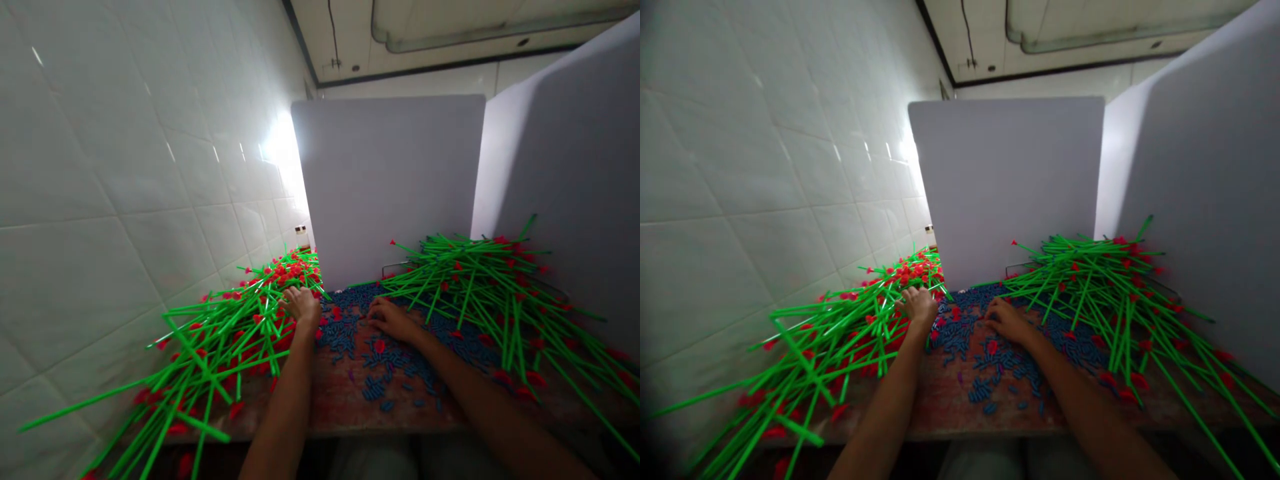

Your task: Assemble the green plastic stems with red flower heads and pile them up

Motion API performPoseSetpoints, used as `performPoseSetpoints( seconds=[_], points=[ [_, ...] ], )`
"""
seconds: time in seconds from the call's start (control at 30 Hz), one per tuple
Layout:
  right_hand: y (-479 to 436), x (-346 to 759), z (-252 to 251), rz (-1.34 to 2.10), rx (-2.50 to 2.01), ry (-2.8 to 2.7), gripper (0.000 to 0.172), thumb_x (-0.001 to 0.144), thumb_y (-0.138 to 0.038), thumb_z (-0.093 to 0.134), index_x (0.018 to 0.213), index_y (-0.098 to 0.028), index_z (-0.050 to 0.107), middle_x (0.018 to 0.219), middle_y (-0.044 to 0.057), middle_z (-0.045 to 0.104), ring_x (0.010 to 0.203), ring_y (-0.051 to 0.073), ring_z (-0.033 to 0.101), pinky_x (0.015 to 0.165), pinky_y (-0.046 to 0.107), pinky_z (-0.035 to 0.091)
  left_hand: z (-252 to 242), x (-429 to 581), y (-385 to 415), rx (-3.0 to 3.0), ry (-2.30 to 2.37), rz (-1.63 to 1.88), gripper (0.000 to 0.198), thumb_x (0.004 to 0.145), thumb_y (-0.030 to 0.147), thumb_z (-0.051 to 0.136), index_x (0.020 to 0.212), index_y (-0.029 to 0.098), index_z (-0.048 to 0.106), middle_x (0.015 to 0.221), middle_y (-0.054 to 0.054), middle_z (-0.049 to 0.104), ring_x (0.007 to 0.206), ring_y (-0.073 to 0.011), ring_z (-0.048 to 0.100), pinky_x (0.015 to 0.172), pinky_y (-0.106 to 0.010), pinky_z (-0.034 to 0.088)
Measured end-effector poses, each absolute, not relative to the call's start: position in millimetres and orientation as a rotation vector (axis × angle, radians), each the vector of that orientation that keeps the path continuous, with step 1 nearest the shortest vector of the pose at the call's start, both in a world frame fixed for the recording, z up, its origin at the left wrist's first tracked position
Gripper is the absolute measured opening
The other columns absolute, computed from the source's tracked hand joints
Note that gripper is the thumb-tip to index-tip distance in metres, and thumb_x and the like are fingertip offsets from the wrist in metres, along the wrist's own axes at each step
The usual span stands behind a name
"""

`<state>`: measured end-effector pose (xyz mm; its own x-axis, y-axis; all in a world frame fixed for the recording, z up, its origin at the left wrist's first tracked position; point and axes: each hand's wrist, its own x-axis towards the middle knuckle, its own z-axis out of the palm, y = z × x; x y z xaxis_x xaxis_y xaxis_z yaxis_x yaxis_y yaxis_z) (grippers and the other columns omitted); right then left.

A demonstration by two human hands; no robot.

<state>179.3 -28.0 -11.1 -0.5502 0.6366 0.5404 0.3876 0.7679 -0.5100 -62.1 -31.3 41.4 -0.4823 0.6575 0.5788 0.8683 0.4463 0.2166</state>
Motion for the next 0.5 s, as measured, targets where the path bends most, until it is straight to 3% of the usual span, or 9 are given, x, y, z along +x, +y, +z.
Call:
performPoseSetpoints(
  seconds=[0.2,0.37,0.5],
  points=[
    [-15.9,179.5,-10.7,0.606,-0.779,-1.946,0.012,0.081,-0.027,0.058,0.083,-0.017,0.065,0.082,0.005,0.064,0.079,0.017,0.057,0.073,0.029,0.044,66.4,-53.9,-46.6,-1.249,-2.132,-0.865,0.037,0.086,0.038,0.037,0.099,0.013,0.061,0.104,-0.017,0.058,0.108,-0.0343,0.043,0.089,-0.056,0.032],
    [-3.8,185.9,1.4,0.974,-0.745,-1.514,0.034,0.072,-0.043,0.064,0.095,-0.017,0.066,0.075,0.003,0.064,0.059,0.014,0.054,0.055,0.026,0.044,77.4,-3.6,-63.1,-1.604,-1.880,-0.911,0.039,0.091,0.040,0.029,0.095,0.018,0.061,0.098,-0.011,0.060,0.104,-0.0296,0.045,0.093,-0.051,0.027],
    [-2.0,197.9,13.1,1.085,-0.705,-1.233,0.038,0.064,-0.046,0.071,0.089,-0.019,0.067,0.084,0.003,0.065,0.065,0.014,0.056,0.056,0.025,0.046,70.5,29.1,-62.9,-1.940,-1.700,-0.798,0.036,0.090,0.043,0.033,0.092,0.019,0.061,0.097,-0.010,0.061,0.103,-0.0272,0.047,0.091,-0.043,0.029]
  ],
)
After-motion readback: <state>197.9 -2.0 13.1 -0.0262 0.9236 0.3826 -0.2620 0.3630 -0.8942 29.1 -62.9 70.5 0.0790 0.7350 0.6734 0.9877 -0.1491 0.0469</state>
